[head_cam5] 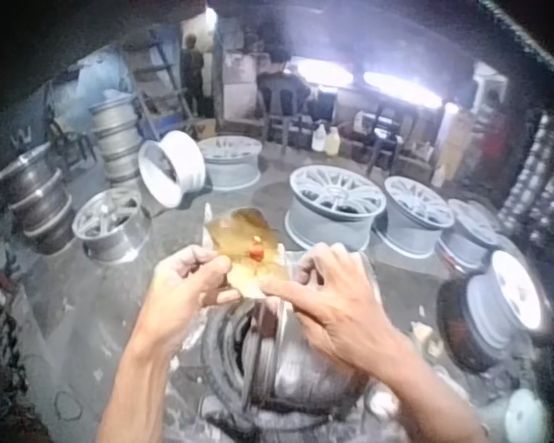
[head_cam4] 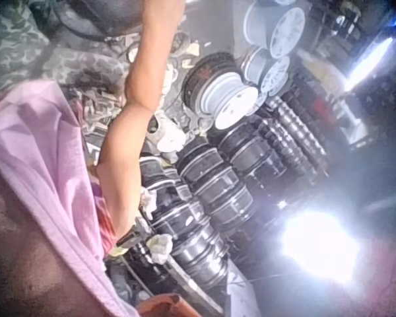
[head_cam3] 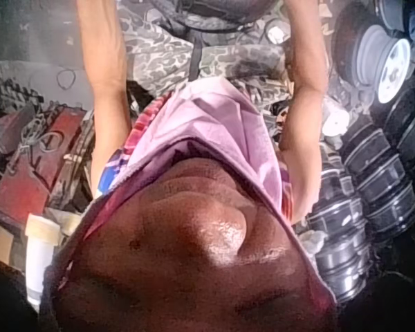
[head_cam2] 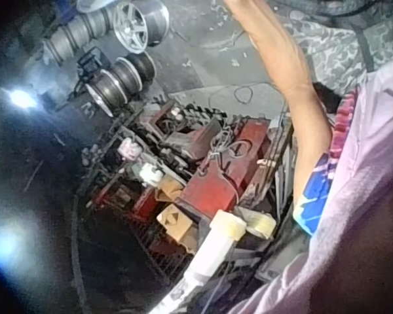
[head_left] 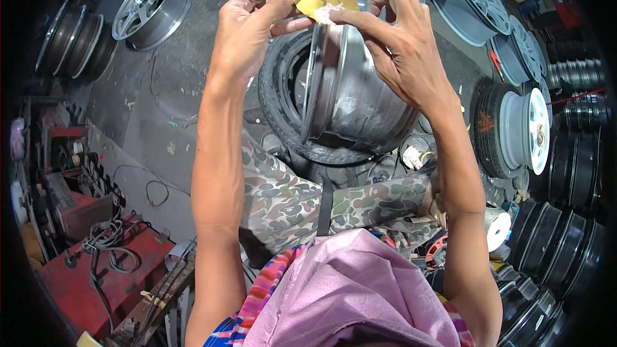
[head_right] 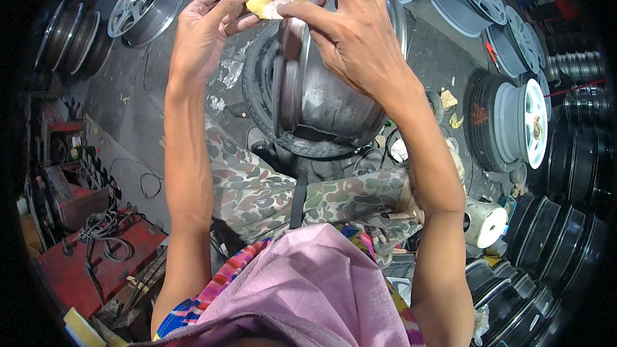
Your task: The person applies a filler substance to the damaged edge of a car rim using a small card and a scraper, then rubs and wipes the surface by hand.
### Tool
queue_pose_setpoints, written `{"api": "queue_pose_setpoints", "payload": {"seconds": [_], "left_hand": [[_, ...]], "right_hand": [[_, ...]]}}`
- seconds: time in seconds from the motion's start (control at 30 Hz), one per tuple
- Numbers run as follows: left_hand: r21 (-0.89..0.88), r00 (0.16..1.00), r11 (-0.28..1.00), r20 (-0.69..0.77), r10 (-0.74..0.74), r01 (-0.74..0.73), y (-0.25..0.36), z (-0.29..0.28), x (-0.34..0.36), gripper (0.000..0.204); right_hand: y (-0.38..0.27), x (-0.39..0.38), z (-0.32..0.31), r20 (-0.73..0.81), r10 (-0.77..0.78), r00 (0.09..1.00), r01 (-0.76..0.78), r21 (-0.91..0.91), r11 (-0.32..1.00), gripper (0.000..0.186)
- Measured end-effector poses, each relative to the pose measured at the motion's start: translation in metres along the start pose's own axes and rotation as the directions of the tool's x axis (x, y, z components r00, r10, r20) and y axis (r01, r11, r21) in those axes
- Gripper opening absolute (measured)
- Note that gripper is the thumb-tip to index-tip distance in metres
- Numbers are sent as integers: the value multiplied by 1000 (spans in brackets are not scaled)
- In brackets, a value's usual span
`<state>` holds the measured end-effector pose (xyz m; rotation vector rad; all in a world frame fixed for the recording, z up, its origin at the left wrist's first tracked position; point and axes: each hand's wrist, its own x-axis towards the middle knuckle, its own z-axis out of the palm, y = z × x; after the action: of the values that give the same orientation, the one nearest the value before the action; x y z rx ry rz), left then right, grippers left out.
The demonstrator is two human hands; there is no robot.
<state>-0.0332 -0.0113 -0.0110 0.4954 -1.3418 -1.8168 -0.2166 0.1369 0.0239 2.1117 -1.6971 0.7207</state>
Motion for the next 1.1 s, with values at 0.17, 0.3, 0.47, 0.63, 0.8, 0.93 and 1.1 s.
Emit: {"api": "queue_pose_setpoints", "payload": {"seconds": [0.17,0.3,0.47,0.63,0.8,0.93,1.1], "left_hand": [[19,967,994,-231,105,-103,3,-25,8,18],[8,925,986,-345,157,-165,9,-45,12,20],[55,936,987,-313,162,-153,8,-52,12,24],[51,945,989,-290,150,-142,8,-46,11,25],[62,949,989,-279,146,-134,8,-47,10,27],[57,951,989,-272,145,-134,8,-44,9,27],[69,961,989,-238,143,-130,7,-40,10,26]], "right_hand": [[17,-21,12,52,186,981,-192,207,959,38],[31,-43,25,139,252,958,-281,262,923,44],[19,-39,40,170,204,964,-232,169,958,49],[17,-37,48,154,153,976,-160,35,987,52],[3,-54,43,177,92,980,-84,-55,995,52],[7,-56,43,174,50,983,-31,-112,993,51],[29,-38,52,124,54,991,-33,-161,986,50]]}}
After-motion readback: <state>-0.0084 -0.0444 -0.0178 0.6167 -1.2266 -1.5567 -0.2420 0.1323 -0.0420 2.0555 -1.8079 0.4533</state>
